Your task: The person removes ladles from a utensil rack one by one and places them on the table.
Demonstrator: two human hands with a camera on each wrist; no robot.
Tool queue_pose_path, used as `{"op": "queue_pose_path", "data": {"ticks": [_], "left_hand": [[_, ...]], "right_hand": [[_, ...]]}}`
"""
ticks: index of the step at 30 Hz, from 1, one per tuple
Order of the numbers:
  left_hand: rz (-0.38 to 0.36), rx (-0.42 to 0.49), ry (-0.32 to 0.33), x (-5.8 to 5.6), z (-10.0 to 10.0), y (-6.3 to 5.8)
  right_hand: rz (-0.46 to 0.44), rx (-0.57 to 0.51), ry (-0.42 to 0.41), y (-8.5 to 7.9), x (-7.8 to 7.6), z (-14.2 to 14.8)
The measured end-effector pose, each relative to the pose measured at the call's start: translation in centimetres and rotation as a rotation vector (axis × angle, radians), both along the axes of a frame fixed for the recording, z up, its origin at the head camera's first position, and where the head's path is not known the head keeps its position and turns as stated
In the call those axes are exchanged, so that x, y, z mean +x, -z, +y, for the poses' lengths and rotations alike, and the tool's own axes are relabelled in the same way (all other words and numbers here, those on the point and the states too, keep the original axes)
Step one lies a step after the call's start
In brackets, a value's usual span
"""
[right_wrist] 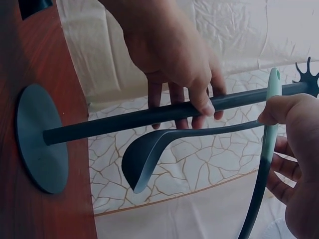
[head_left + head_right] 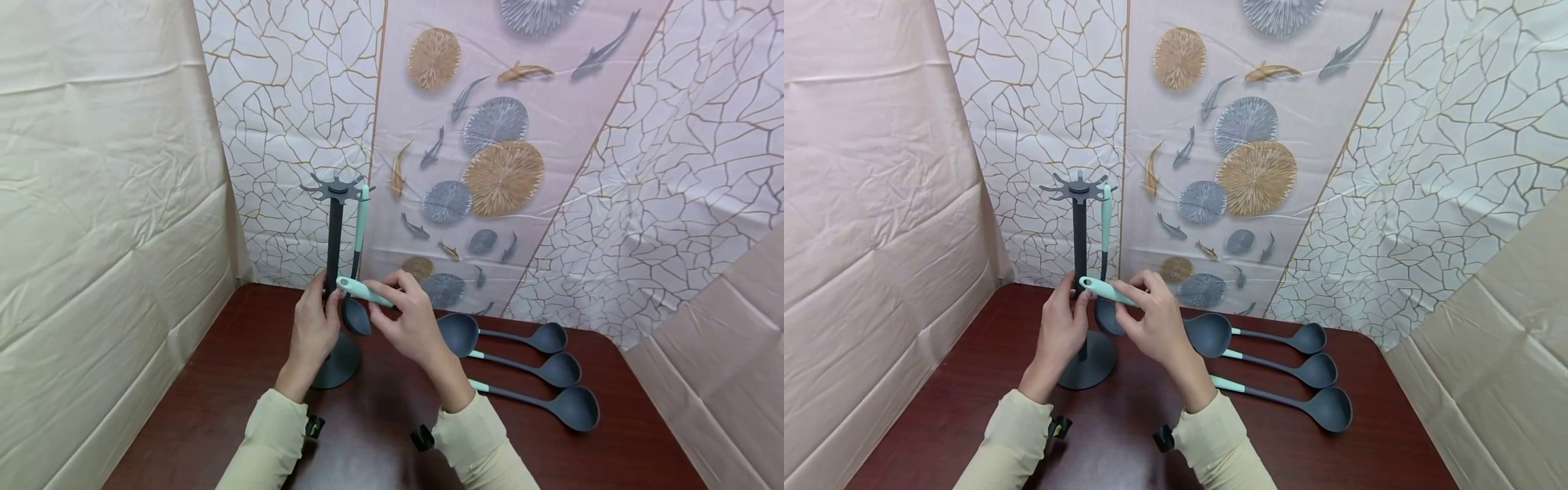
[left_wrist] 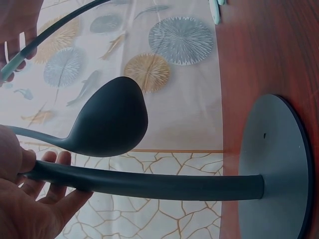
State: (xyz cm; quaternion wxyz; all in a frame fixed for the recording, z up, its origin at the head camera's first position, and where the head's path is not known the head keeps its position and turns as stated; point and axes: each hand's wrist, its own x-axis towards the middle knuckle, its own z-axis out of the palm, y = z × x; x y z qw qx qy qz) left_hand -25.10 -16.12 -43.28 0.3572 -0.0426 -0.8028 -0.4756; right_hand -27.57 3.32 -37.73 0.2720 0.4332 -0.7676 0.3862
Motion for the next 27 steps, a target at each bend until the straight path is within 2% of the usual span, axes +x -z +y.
{"op": "queue_pose_path", "data": {"ticks": [16, 27], "left_hand": [[0.019, -0.003, -0.003, -0.2, 0.1, 0.1], [0.023, -0.006, -0.006, -0.2, 0.1, 0.1]], "right_hand": [[-0.029, 0.036, 0.027, 1.5, 0.0, 1.2], [-0.048, 0.064, 0.010, 2.7, 0.2, 2.1]]}}
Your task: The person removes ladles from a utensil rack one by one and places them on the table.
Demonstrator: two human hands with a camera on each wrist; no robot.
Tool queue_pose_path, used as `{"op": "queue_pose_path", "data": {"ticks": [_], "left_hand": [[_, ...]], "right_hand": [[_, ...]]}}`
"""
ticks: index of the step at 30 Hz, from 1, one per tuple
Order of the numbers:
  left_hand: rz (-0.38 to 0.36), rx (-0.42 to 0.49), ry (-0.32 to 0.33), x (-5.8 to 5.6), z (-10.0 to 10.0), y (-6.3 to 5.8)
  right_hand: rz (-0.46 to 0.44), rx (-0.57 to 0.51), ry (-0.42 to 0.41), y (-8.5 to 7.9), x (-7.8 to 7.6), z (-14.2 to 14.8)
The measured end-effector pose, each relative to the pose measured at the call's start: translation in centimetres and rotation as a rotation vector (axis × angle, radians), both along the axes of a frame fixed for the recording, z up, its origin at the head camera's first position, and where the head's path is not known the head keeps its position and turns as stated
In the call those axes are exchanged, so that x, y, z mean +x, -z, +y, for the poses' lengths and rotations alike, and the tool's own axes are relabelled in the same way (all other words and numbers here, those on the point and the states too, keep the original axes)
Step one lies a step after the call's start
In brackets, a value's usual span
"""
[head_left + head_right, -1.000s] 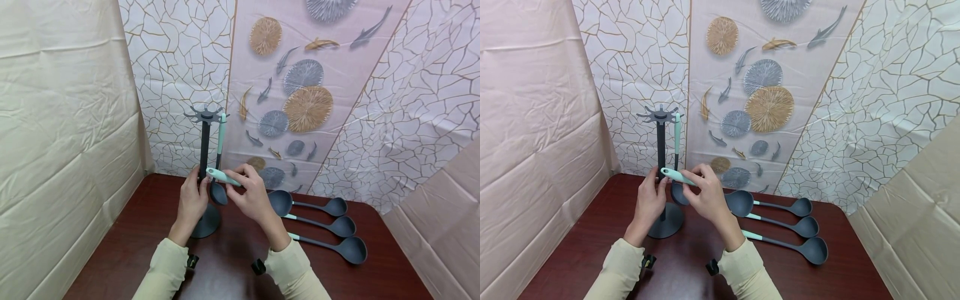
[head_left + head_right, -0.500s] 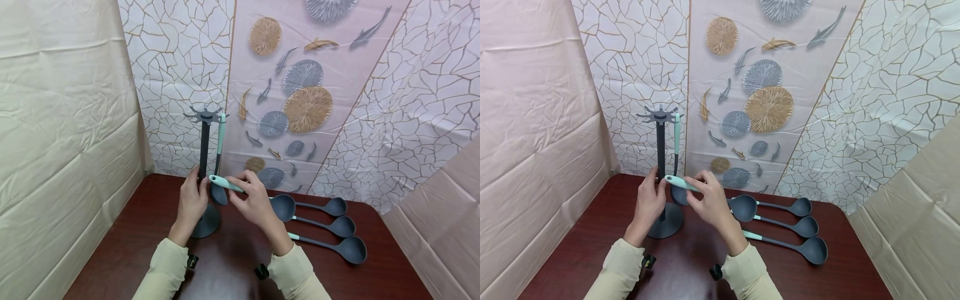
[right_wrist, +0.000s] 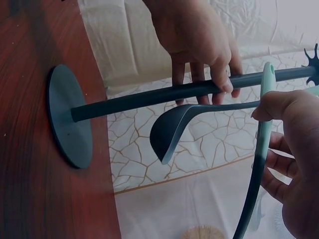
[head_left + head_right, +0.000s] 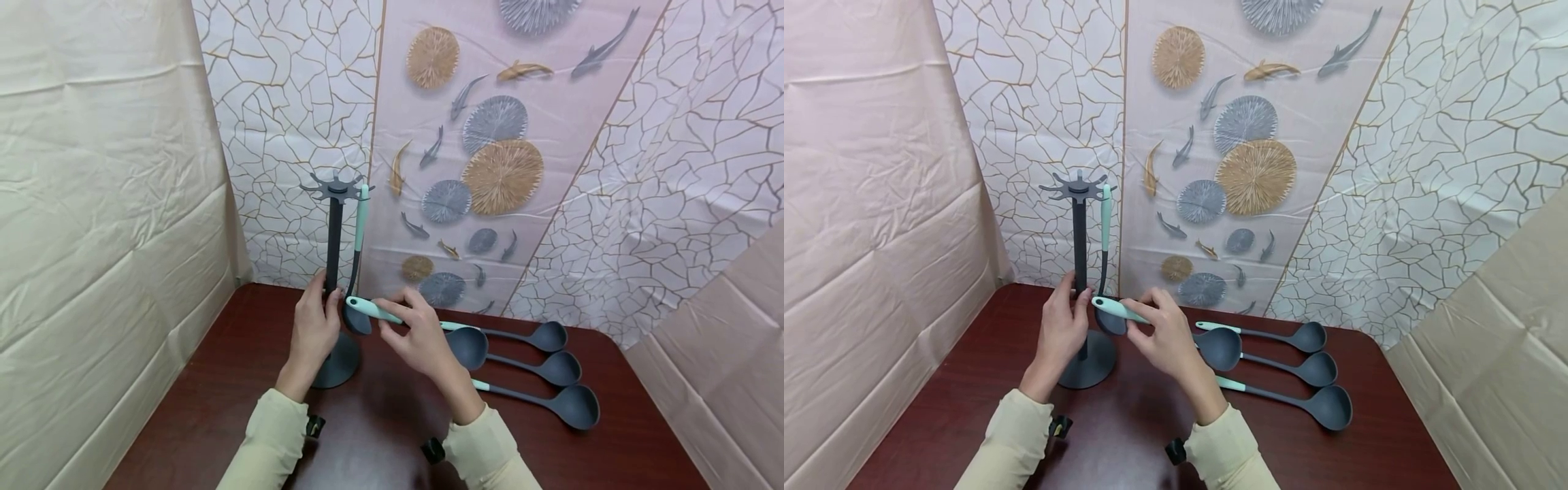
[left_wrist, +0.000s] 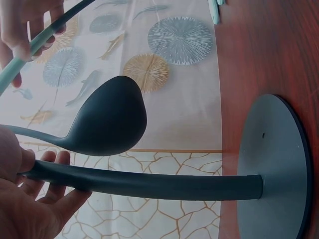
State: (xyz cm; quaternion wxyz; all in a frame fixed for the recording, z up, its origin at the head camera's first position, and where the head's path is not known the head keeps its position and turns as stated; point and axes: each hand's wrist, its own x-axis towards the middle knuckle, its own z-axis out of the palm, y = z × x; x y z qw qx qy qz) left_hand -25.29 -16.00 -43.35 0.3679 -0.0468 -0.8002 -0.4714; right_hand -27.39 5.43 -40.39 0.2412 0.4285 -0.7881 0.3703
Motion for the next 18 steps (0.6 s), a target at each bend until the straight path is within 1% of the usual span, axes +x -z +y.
{"op": "queue_pose_path", "data": {"ticks": [5, 10, 18], "left_hand": [[-0.007, 0.004, -0.005, 0.0, 0.0, 0.0], [-0.017, 0.006, -0.008, -0.1, 0.0, 0.0], [-0.003, 0.005, -0.006, -0.2, 0.0, 0.1]], "right_hand": [[-0.002, 0.023, 0.004, 0.4, 0.0, 0.6], [-0.041, 0.053, 0.009, 0.6, 0.0, 1.1], [-0.104, 0.095, 0.022, 1.4, 0.1, 1.9]]}}
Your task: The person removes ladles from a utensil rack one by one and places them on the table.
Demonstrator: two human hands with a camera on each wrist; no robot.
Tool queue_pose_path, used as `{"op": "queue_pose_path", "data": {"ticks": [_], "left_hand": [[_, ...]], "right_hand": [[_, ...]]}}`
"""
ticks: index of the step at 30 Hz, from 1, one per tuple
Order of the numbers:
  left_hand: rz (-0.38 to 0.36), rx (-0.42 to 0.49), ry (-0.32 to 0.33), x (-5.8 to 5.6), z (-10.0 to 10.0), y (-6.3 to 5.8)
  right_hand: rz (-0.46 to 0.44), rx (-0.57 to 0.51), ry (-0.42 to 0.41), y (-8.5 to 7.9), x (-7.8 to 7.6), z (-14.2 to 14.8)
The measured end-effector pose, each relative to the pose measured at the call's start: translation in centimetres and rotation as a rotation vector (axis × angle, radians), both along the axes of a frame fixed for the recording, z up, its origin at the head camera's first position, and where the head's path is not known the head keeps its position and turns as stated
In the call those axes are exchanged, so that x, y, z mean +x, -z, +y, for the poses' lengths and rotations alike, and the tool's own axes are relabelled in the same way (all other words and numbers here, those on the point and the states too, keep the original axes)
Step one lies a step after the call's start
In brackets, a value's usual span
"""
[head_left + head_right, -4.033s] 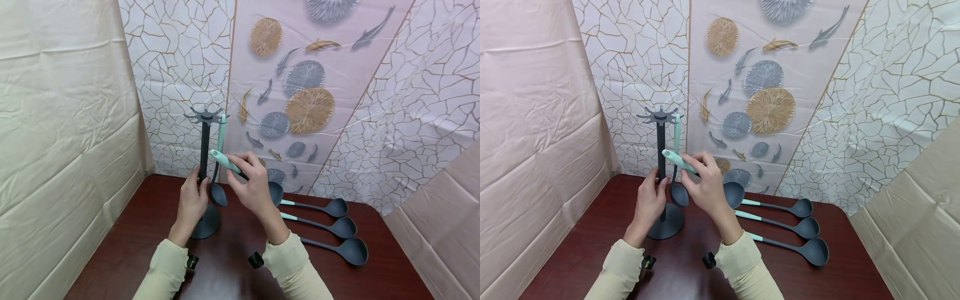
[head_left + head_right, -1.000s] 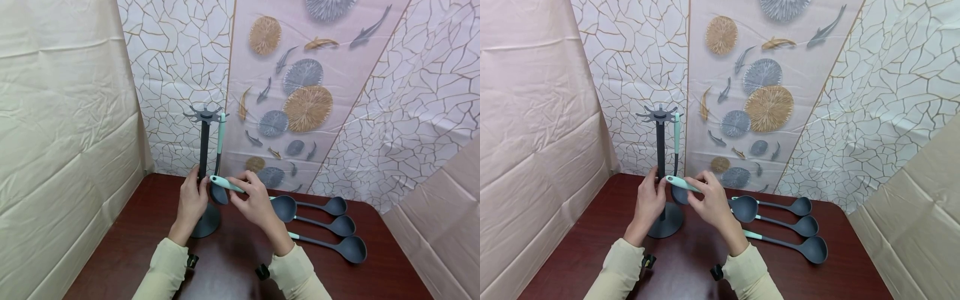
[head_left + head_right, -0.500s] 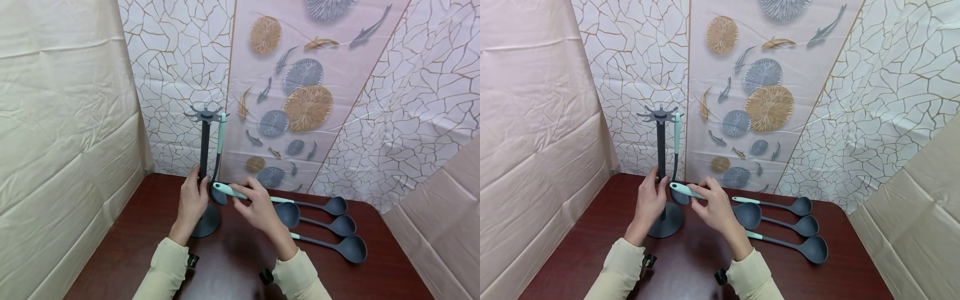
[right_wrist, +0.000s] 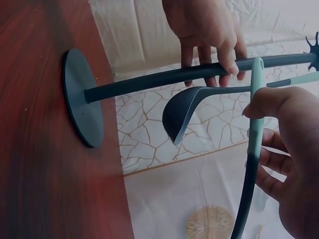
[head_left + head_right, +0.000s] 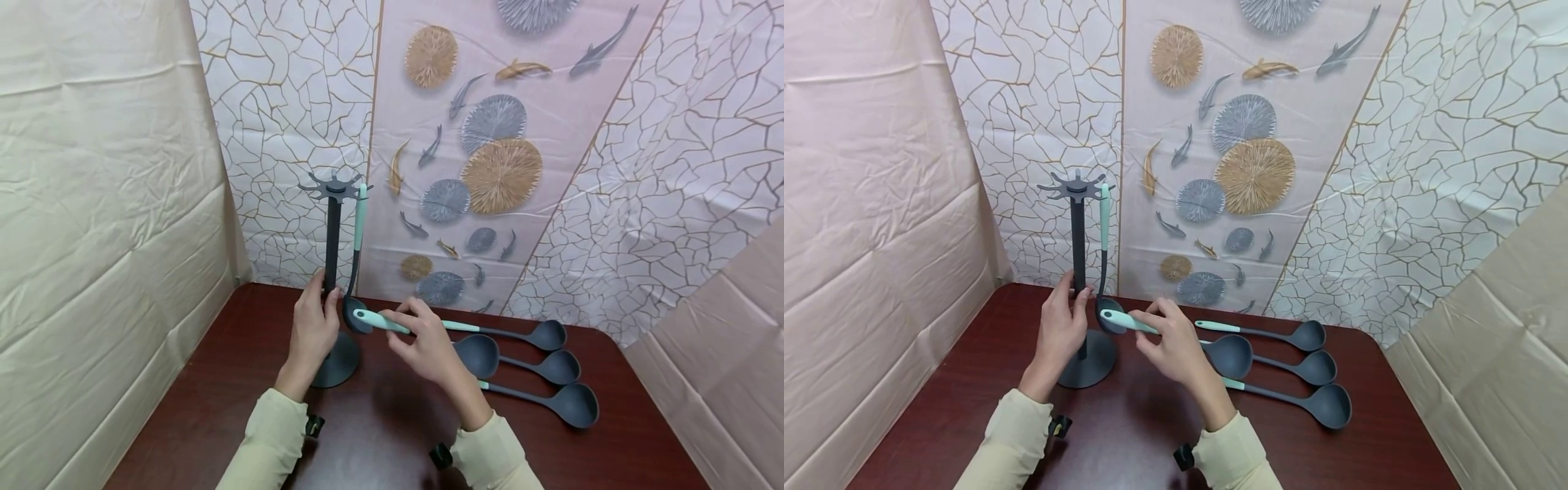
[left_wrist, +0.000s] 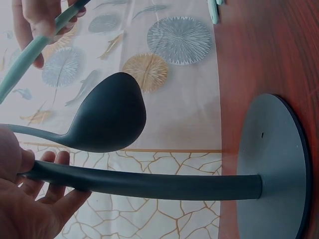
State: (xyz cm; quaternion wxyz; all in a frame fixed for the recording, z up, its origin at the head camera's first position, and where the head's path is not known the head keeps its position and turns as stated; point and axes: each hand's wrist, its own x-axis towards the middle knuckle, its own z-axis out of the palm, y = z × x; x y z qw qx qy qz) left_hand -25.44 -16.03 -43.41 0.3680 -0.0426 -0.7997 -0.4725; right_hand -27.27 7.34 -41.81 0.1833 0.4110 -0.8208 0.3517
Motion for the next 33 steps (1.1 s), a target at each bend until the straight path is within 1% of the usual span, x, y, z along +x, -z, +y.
{"op": "queue_pose_path", "data": {"ticks": [6, 11, 16, 26, 33], "left_hand": [[0.007, -0.002, -0.002, 0.0, 0.0, 0.0], [0.009, -0.002, -0.002, -0.1, 0.0, -0.1], [0.014, -0.003, -0.004, -0.2, 0.0, 0.0], [0.027, 0.003, 0.005, -0.1, 0.0, 0.1], [0.016, 0.004, 0.002, -0.1, 0.0, 0.1]], "right_hand": [[-0.006, 0.009, -0.012, 0.5, 0.1, 0.5], [-0.069, 0.022, -0.026, 1.0, 0.2, 1.0], [-0.123, 0.051, -0.013, 1.3, 0.2, 1.3], [-0.141, 0.100, -0.008, 2.1, 0.0, 2.0], [-0.227, 0.131, -0.008, 2.4, 0.1, 2.4]]}}
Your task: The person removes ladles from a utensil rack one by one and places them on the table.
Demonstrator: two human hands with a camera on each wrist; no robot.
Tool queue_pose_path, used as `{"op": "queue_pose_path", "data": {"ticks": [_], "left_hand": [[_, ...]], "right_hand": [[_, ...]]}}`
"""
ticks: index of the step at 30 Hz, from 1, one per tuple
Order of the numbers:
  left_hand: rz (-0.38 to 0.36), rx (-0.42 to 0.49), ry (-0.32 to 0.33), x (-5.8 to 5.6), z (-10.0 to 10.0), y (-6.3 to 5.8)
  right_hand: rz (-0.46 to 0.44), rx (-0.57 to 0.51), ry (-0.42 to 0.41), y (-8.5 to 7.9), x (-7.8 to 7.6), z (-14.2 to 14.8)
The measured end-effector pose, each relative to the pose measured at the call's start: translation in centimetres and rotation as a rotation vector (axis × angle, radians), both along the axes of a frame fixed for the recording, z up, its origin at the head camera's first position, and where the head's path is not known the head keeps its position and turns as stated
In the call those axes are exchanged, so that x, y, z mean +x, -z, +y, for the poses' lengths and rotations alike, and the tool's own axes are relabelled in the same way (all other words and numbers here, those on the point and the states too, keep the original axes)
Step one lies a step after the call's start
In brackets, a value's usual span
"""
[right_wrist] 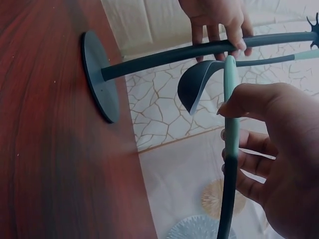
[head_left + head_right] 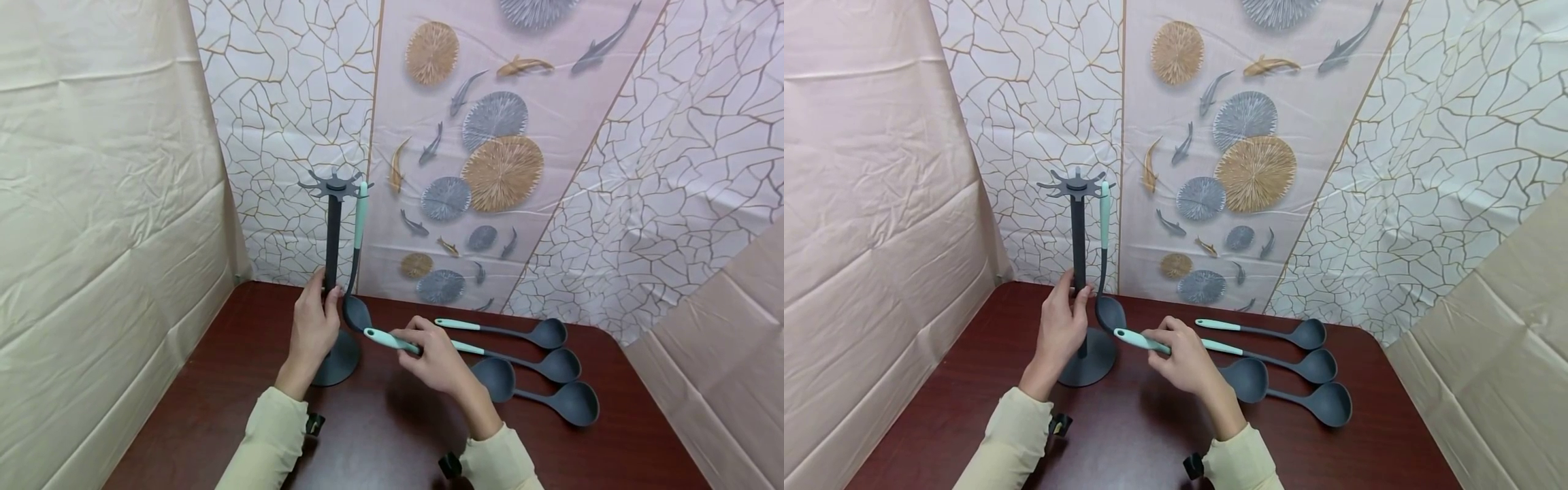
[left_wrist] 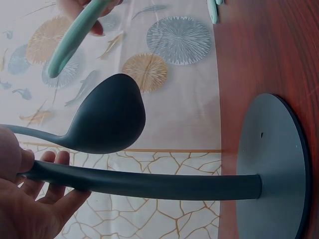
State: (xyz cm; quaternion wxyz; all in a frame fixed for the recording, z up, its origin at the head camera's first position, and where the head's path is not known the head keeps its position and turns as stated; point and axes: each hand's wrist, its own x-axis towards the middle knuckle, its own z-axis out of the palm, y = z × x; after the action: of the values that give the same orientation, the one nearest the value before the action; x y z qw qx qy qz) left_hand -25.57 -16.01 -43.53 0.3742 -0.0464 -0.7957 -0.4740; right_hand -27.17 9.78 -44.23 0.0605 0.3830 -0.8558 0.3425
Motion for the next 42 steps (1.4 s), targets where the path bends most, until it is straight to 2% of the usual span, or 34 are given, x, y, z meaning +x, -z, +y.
{"op": "queue_pose_path", "data": {"ticks": [13, 33, 42], "left_hand": [[-0.002, 0.004, 0.004, -0.1, 0.0, 0.0], [-0.003, 0.009, 0.003, -0.1, 0.1, 0.0], [-0.004, 0.010, 0.009, -0.1, 0.0, 0.0]], "right_hand": [[-0.110, 0.041, -0.022, 0.7, -0.1, 1.0], [-0.119, 0.156, -0.003, 1.9, -0.4, 2.6], [-0.107, 0.175, 0.022, 2.3, -0.6, 3.8]]}}
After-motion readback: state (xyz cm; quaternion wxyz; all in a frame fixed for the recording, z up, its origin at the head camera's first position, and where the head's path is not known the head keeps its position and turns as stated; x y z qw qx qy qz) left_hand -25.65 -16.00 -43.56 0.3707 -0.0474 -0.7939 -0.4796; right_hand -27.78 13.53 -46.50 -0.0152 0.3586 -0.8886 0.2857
